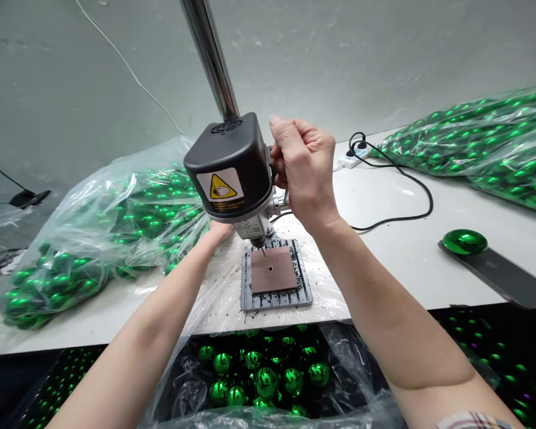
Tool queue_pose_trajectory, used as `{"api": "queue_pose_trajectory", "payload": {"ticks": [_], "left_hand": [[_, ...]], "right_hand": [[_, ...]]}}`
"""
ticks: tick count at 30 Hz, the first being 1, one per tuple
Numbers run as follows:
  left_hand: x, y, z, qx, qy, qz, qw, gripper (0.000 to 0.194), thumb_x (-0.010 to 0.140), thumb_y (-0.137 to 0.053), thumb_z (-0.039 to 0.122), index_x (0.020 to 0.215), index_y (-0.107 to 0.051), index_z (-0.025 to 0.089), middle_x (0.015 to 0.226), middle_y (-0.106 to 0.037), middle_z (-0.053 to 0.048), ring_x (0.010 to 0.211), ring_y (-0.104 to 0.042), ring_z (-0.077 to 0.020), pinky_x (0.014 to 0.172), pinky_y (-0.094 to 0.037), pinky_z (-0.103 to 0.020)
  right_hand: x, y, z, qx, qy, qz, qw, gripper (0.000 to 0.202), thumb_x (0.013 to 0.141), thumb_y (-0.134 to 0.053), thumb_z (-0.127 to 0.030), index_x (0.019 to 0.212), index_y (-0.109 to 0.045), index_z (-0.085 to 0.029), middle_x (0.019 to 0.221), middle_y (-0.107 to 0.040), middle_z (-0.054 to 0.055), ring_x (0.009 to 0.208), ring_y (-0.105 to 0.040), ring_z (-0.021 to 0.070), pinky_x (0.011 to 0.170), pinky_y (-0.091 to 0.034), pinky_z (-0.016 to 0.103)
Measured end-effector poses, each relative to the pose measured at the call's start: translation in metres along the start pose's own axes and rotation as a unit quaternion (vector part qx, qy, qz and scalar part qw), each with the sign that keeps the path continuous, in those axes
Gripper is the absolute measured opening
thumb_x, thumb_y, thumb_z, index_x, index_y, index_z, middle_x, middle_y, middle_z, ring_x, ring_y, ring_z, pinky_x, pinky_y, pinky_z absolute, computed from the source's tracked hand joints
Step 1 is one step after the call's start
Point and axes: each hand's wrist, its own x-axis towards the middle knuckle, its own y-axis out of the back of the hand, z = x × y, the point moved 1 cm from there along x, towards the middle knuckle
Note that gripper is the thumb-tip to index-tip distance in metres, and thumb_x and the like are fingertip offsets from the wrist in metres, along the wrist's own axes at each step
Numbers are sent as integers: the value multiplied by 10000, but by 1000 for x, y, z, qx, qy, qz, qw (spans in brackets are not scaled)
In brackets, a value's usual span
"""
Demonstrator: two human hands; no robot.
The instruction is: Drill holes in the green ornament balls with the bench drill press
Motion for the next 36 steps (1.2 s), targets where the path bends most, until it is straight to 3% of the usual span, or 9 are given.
{"api": "queue_pose_trajectory", "payload": {"ticks": [4,7,12,17,19,21,24,29,36], "left_hand": [[-27,2,-1,46,34,-42,997,115,814,-671,179,926,-648,187,1086,-623,-149,1110,-592,-330,1020,-441,-477],[-51,10,-3,60,47,-60,995,222,771,-693,148,983,-654,203,1113,-602,-117,1039,-614,-308,998,-453,-466],[-71,19,-9,-56,95,-77,991,360,679,-798,202,1020,-681,207,1042,-630,-58,956,-619,-238,969,-471,-406],[-74,19,-7,-169,139,-45,975,469,767,-763,433,1134,-634,172,900,-679,-54,798,-649,-190,770,-536,-339],[-77,24,1,-288,178,2,941,566,752,-781,480,1196,-600,179,933,-700,-55,804,-668,-175,742,-547,-311],[-84,33,15,-419,212,28,882,609,703,-842,455,1199,-603,194,1006,-717,-55,853,-685,-167,770,-565,-303],[-102,43,42,-504,226,-16,834,593,711,-860,435,1208,-624,213,1084,-726,-57,902,-697,-174,814,-589,-333],[-137,33,69,-418,169,-101,887,628,713,-887,376,1258,-634,194,1078,-734,-66,940,-690,-169,861,-558,-313],[-149,-3,63,-288,119,-157,937,607,705,-873,377,1220,-644,153,1084,-728,-97,891,-667,-183,837,-539,-342]], "right_hand": [[-2,0,-2,-1,-10,3,1000,481,842,-768,-399,509,-467,-225,402,-323,-86,323,-237,49,301,-137,235],[-5,-1,-6,1,-24,3,1000,476,863,-757,-364,509,-472,-220,407,-340,-80,336,-258,48,321,-161,242],[-5,-2,-9,-11,-30,12,999,473,873,-747,-351,506,-477,-221,403,-326,-80,348,-236,50,333,-151,258],[-2,-2,-7,-13,-29,15,999,519,837,-774,-461,490,-472,-221,389,-319,-80,334,-230,48,321,-129,228],[-2,-2,-6,-1,-26,16,1000,517,816,-791,-461,485,-480,-215,389,-332,-77,330,-236,46,314,-126,220],[-2,-2,-6,9,-22,19,1000,500,817,-792,-414,482,-481,-212,389,-343,-75,327,-238,44,308,-130,218],[-2,-2,-6,2,-21,14,1000,493,832,-779,-383,488,-467,-216,385,-334,-77,328,-235,43,305,-142,222],[1,-1,-7,-8,-29,2,1000,558,774,-809,-558,505,-447,-228,404,-361,-73,329,-242,51,309,-155,253],[0,-2,-8,-14,-37,-6,999,597,775,-764,-657,512,-430,-238,421,-308,-86,350,-235,67,325,-176,273]]}}
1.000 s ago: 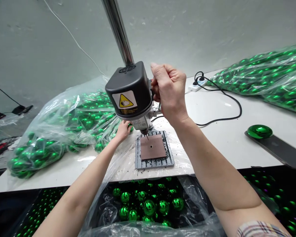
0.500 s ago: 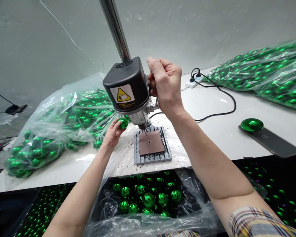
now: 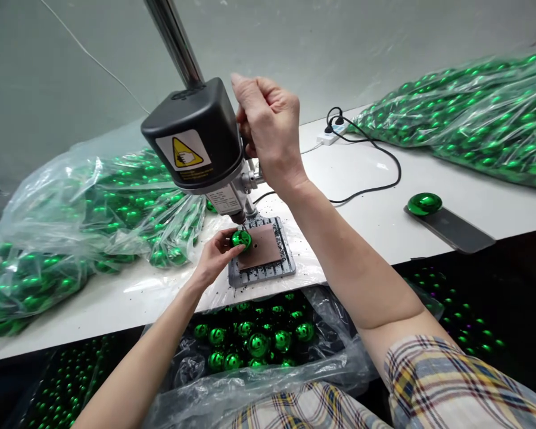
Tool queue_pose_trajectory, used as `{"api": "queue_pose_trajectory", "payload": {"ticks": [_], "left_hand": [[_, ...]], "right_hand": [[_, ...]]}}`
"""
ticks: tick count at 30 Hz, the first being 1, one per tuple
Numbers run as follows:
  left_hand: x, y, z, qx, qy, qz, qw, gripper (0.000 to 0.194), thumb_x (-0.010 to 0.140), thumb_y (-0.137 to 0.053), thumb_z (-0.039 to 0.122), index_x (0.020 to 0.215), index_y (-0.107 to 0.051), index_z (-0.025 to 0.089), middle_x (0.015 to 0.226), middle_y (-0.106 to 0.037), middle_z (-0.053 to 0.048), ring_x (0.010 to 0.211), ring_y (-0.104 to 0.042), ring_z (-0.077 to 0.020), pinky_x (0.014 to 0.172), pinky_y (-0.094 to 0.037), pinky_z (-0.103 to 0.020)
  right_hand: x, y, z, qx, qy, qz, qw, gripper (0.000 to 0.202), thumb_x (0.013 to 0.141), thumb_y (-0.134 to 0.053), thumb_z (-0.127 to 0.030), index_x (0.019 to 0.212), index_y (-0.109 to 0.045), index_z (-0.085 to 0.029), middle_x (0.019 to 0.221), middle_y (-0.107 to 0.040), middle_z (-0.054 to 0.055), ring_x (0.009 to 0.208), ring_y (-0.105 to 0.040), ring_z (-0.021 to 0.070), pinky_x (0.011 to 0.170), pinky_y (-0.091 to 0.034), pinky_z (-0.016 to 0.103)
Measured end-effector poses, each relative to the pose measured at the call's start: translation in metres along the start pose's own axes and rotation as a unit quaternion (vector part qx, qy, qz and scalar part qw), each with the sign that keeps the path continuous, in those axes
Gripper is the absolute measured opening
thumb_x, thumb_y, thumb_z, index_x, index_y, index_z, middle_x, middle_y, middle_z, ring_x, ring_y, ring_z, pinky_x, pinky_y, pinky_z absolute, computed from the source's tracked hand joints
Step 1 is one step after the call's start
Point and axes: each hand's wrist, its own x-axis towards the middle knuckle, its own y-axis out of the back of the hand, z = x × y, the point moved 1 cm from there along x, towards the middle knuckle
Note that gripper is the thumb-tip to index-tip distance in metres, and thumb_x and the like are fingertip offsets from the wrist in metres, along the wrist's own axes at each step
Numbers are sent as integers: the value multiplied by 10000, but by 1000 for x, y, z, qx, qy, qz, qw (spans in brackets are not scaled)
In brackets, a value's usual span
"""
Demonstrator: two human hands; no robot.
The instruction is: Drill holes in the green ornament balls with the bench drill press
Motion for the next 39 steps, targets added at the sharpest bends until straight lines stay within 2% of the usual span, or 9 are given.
{"api": "queue_pose_trajectory", "payload": {"ticks": [5,12,17,20,23,25,28,32,39], "left_hand": [[4,-7,3,85,-24,-18,996,582,741,-832,341,1254,-637,148,1000,-717,-78,807,-628,-163,751,-523,-323],[3,-26,3,141,-121,4,983,480,705,-862,307,1136,-677,206,1093,-626,-68,919,-608,-190,745,-510,-307],[0,-36,-1,122,-104,32,987,487,716,-872,343,1145,-675,222,1107,-621,-62,963,-606,-213,844,-508,-353],[0,-37,-1,100,-100,40,989,497,696,-888,362,1127,-685,223,1075,-623,-56,958,-602,-218,859,-500,-357],[0,-37,-1,85,-96,37,991,502,684,-896,349,1124,-688,226,1077,-623,-51,951,-594,-214,856,-496,-349],[0,-37,-2,82,-91,37,992,505,682,-895,336,1130,-688,228,1068,-625,-47,940,-588,-208,846,-495,-342],[0,-38,-3,78,-84,36,993,519,683,-893,338,1144,-684,226,1041,-629,-47,934,-586,-209,826,-494,-335],[0,-38,-4,69,-72,31,995,542,687,-890,348,1167,-673,221,1049,-636,-51,930,-591,-208,811,-494,-330],[1,-38,-6,64,-78,22,995,550,698,-882,349,1181,-658,212,1107,-636,-63,974,-602,-217,840,-488,-336]], "right_hand": [[-1,1,0,3,10,-9,1000,581,788,-744,-667,547,-429,-242,445,-314,-85,379,-227,74,339,-182,274],[-4,-2,-6,-13,-12,8,1000,574,858,-706,-607,533,-403,-243,451,-334,-74,388,-220,81,349,-179,280],[0,-1,-3,-32,-14,2,999,558,874,-715,-550,531,-400,-244,445,-321,-75,397,-213,82,348,-195,279],[1,1,0,-39,3,-7,999,596,795,-736,-666,529,-393,-258,454,-310,-72,385,-225,88,339,-190,297],[-8,6,1,-45,55,-19,997,619,752,-712,-753,552,-393,-262,493,-354,-63,381,-254,86,341,-206,313],[-19,9,1,-56,94,-17,994,603,799,-707,-701,556,-379,-257,498,-369,-58,384,-272,86,354,-226,317],[-36,13,4,-75,147,5,986,555,882,-704,-521,542,-363,-247,457,-343,-59,381,-289,91,383,-249,314],[-54,18,10,-69,193,29,978,515,897,-699,-373,515,-382,-234,445,-353,-49,395,-318,102,415,-260,316],[-72,28,11,-101,182,28,978,636,826,-754,-518,483,-309,-222,441,-334,-24,405,-285,129,444,-256,372]]}}
